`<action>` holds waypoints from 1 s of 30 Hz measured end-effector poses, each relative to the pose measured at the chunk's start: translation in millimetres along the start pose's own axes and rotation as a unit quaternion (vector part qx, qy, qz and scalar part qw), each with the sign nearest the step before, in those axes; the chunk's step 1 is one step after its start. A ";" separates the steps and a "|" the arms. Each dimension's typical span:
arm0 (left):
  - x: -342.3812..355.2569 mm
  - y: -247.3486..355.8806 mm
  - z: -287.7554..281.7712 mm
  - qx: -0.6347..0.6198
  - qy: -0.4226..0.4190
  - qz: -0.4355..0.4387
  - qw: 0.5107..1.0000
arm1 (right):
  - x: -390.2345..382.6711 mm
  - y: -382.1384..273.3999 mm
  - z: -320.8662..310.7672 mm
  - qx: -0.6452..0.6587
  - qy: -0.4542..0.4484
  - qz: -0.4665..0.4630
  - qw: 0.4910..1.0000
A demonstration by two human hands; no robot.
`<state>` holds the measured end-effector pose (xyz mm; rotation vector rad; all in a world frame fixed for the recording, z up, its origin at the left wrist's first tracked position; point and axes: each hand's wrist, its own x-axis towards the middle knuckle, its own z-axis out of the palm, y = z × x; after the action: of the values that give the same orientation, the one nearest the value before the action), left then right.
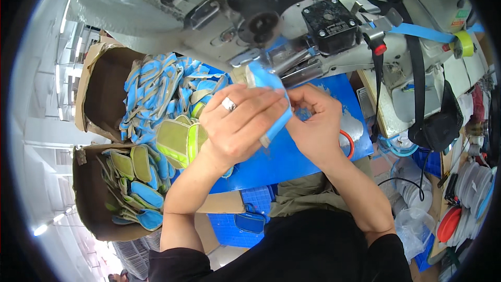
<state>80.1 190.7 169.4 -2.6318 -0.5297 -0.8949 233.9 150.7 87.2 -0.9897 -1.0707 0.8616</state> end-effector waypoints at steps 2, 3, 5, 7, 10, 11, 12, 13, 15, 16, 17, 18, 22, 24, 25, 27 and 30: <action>1.4 -7.1 1.4 0.002 0.002 -0.002 1.000 | 6.6 -4.2 4.3 0.008 0.009 0.019 1.000; 4.2 -10.8 2.7 0.004 0.005 -0.006 1.000 | 9.4 -7.4 5.7 0.011 0.015 0.027 0.999; 6.7 -14.0 3.7 0.007 0.008 -0.011 1.000 | 9.9 -11.8 8.2 0.040 0.030 0.064 0.997; 7.6 -13.9 3.9 0.010 0.006 -0.012 1.000 | 9.3 -12.9 11.6 0.053 0.046 0.074 0.995; 6.5 -18.2 3.2 0.019 0.008 -0.003 1.000 | 11.3 -10.5 17.0 0.051 0.065 0.054 0.995; 6.7 -18.1 3.5 0.020 0.011 0.011 1.000 | 10.6 -10.8 17.5 0.055 0.069 0.050 0.995; 7.7 -17.9 2.4 0.022 0.012 0.025 0.999 | 9.9 -10.7 18.6 0.062 0.072 0.047 0.994; 8.1 -18.3 1.8 0.024 0.013 0.040 0.999 | 9.3 -9.1 20.0 0.068 0.076 0.036 0.994; 6.3 -23.4 2.7 0.011 0.007 0.064 0.998 | 8.1 -4.0 22.0 0.081 0.089 0.013 0.993; 5.3 -25.4 2.9 0.004 0.003 0.078 0.997 | 7.8 -2.7 20.9 0.063 0.090 -0.007 0.994; 4.8 -26.4 2.5 -0.005 0.001 0.074 0.997 | 7.9 -2.2 18.9 0.044 0.092 -0.027 0.994; 4.2 -26.9 3.6 -0.016 -0.004 0.073 0.997 | 6.8 0.0 16.9 0.025 0.098 -0.045 0.994; -6.6 -23.7 5.2 -0.139 0.017 -0.041 0.989 | 3.0 10.0 17.6 -0.031 0.104 -0.117 0.987; -16.5 -23.4 5.4 -0.222 0.033 -0.138 0.965 | 0.4 15.3 19.8 -0.066 0.108 -0.145 0.981; -18.2 -21.2 8.2 -0.244 0.048 -0.171 0.953 | -1.6 18.2 20.0 -0.075 0.108 -0.136 0.982; -19.5 -19.3 8.9 -0.264 0.057 -0.197 0.942 | -5.4 20.6 21.0 -0.070 0.111 -0.122 0.984; -19.4 -19.7 12.5 -0.218 0.061 -0.127 0.966 | -6.5 19.1 22.0 -0.053 0.108 -0.096 0.988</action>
<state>63.7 208.4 151.1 -2.9079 -0.7209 -1.3824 209.3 155.8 71.0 -1.0251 -1.0147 0.5317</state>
